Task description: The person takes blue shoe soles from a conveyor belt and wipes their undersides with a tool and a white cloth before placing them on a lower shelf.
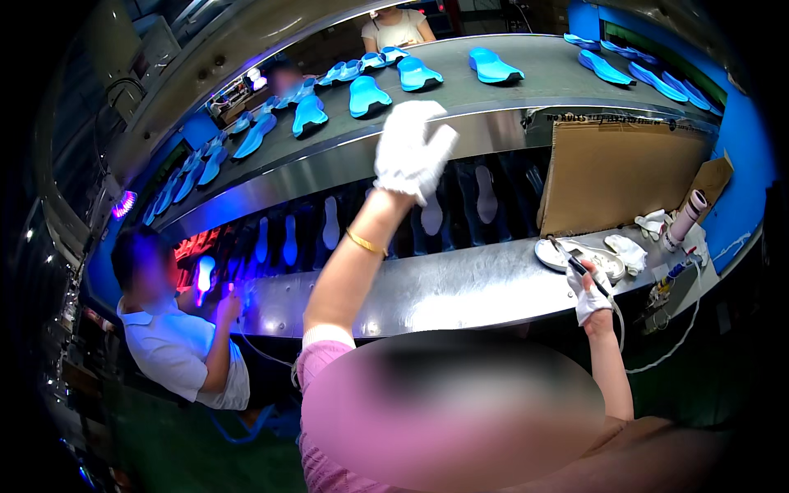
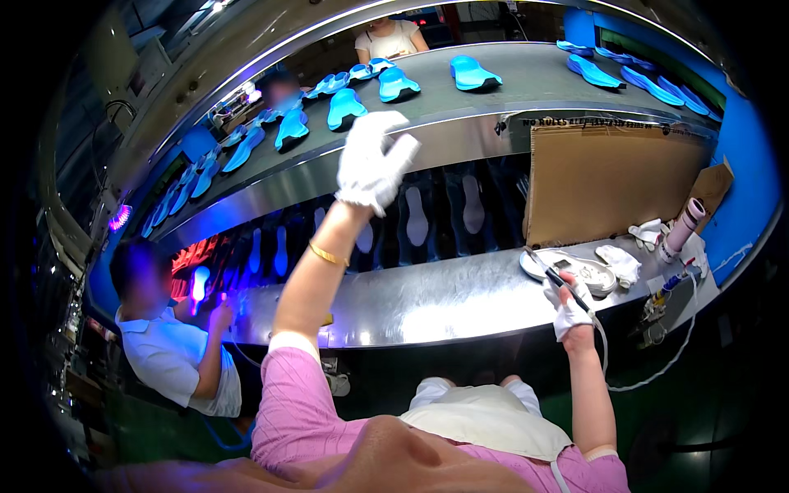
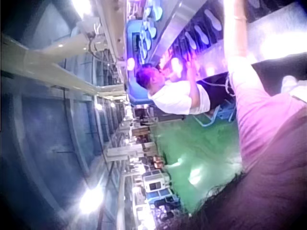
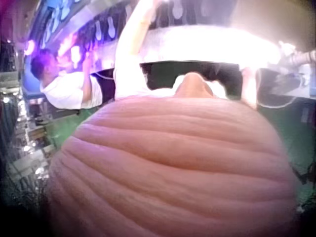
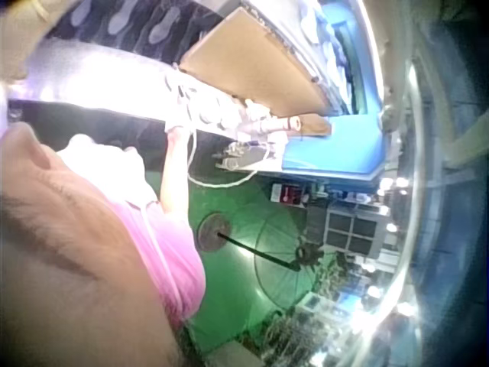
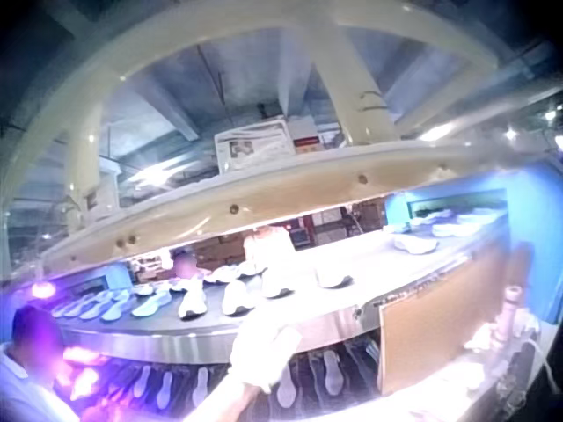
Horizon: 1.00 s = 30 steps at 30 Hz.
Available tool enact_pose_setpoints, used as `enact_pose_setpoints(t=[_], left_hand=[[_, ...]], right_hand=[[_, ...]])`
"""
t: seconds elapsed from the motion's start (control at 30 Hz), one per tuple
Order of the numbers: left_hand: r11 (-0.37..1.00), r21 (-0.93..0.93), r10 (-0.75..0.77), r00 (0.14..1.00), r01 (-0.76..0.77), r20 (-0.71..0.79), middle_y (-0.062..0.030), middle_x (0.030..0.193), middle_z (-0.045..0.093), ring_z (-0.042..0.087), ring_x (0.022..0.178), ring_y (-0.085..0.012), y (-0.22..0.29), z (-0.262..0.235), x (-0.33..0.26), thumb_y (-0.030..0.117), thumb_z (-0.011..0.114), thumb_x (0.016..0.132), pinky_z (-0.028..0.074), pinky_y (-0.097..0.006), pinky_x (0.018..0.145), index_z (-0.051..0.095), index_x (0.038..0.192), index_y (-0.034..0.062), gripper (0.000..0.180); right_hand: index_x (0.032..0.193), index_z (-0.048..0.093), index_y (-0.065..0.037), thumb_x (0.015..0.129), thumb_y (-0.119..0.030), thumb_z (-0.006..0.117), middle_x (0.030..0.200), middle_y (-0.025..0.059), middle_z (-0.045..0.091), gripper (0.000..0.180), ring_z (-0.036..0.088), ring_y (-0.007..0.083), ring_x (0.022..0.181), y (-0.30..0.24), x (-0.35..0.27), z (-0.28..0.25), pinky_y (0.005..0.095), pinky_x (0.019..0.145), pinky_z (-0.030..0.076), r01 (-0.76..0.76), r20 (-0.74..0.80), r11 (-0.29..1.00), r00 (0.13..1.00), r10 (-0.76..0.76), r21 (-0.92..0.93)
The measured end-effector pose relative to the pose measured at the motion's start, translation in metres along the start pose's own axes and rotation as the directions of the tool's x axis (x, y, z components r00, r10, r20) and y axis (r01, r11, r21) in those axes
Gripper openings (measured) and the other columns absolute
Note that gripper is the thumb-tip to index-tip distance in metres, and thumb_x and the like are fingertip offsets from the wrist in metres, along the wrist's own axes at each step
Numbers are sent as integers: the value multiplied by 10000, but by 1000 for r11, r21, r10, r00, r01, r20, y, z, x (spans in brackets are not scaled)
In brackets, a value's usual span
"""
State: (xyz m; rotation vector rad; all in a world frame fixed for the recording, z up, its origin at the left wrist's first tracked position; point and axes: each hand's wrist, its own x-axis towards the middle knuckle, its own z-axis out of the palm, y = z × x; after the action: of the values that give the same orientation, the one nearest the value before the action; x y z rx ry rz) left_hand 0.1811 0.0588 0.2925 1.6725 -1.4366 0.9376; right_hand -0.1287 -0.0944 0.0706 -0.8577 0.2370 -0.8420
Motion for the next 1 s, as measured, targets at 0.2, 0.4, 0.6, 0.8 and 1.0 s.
enact_pose_setpoints(t=[0.2,0.4,0.6,0.8,1.0], left_hand=[[761,541,-584,743,359,328,-157,1175,586,546,1102,-298,-158,-20,31,360,589,809,421,-391,955,593,1158,107,431],[664,558,-622,782,497,43,-80,644,631,608,534,-188,-217,-69,-4,263,564,871,478,-327,526,664,965,123,196],[838,-234,-545,787,493,-290,-139,990,626,583,919,-229,-110,-96,-18,278,689,828,433,-344,888,576,1054,-18,388],[83,-997,-500,865,1,-41,-136,962,646,592,867,-294,-47,-152,-32,511,386,930,504,-387,773,618,684,50,571],[-694,-598,-93,774,400,626,-175,781,602,558,732,-296,21,-37,-119,558,415,895,486,-391,621,572,577,40,628]], right_hand=[[1045,518,-13,808,18,623,921,68,591,261,577,134,828,-5,-11,-3,246,806,461,105,17,962,994,-104,-252],[981,515,-20,810,2,598,879,70,597,191,595,140,781,-12,-18,16,267,745,491,139,22,965,990,-138,-222],[1031,591,2,854,-15,560,933,60,611,181,606,128,795,-12,-15,2,251,755,514,97,37,940,995,-90,-328],[924,559,-43,780,81,631,840,-1,548,204,525,87,759,-8,-12,23,215,722,426,119,96,914,991,-88,-388],[891,498,-68,817,61,590,807,13,544,175,525,101,723,-8,-24,36,219,696,418,113,170,950,983,-65,-290]])
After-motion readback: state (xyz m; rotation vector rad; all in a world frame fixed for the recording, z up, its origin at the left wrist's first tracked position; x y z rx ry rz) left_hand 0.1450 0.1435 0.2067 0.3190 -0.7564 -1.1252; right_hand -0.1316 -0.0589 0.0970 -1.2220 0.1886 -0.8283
